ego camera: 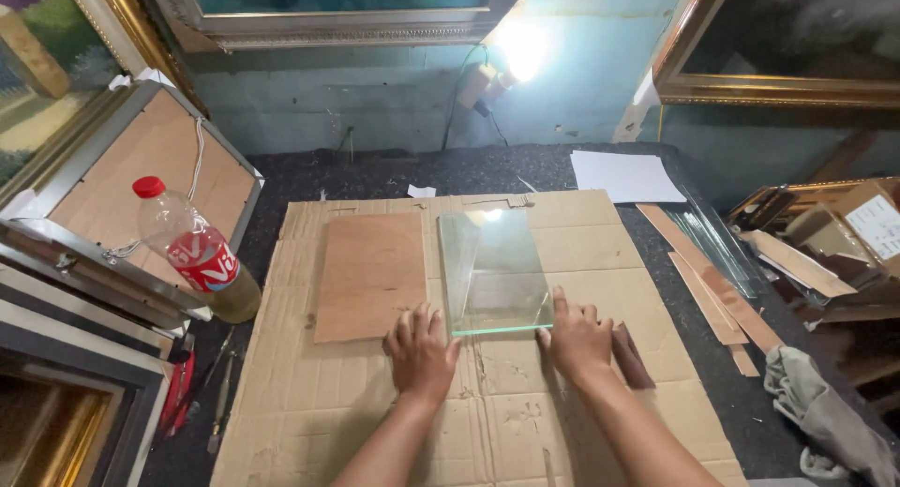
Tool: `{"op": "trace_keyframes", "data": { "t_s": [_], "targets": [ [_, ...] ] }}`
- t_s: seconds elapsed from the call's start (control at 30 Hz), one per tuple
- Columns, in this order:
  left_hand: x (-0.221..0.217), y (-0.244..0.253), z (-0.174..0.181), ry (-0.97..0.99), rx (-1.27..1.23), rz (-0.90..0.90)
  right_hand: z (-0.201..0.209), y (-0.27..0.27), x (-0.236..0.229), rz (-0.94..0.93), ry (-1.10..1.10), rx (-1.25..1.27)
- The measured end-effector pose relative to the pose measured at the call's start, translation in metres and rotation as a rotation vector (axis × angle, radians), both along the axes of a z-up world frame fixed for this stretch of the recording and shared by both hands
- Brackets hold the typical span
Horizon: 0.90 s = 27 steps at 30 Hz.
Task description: Measuring and cutting cardboard and glass sheets for picture framing using a ruler and cutting tools.
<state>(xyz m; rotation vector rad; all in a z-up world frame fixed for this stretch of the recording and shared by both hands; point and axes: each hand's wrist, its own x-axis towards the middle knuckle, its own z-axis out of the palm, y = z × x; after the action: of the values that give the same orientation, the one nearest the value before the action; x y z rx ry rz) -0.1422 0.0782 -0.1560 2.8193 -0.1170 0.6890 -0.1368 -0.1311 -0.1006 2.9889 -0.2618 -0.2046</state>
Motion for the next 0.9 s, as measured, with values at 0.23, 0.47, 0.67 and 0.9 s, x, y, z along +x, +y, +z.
{"op": "trace_keyframes", "data": {
  "t_s": [0.23,0.47,0.67,0.9],
  "targets": [
    [0.015,0.001,-0.008,-0.052,0.168,-0.077,-0.072,-0.025,0.008,0.205,-0.505,-0.119],
    [0.025,-0.003,-0.005,-0.041,0.194,-0.06,-0.069,-0.028,0.022,0.26,-0.537,0.112],
    [0.037,-0.004,-0.016,-0.051,0.227,-0.045,-0.072,-0.026,0.028,0.231,-0.557,0.221],
    [0.031,0.002,-0.019,-0.117,0.028,-0.125,-0.082,-0.026,0.016,0.139,-0.558,0.522]
  ]
}}
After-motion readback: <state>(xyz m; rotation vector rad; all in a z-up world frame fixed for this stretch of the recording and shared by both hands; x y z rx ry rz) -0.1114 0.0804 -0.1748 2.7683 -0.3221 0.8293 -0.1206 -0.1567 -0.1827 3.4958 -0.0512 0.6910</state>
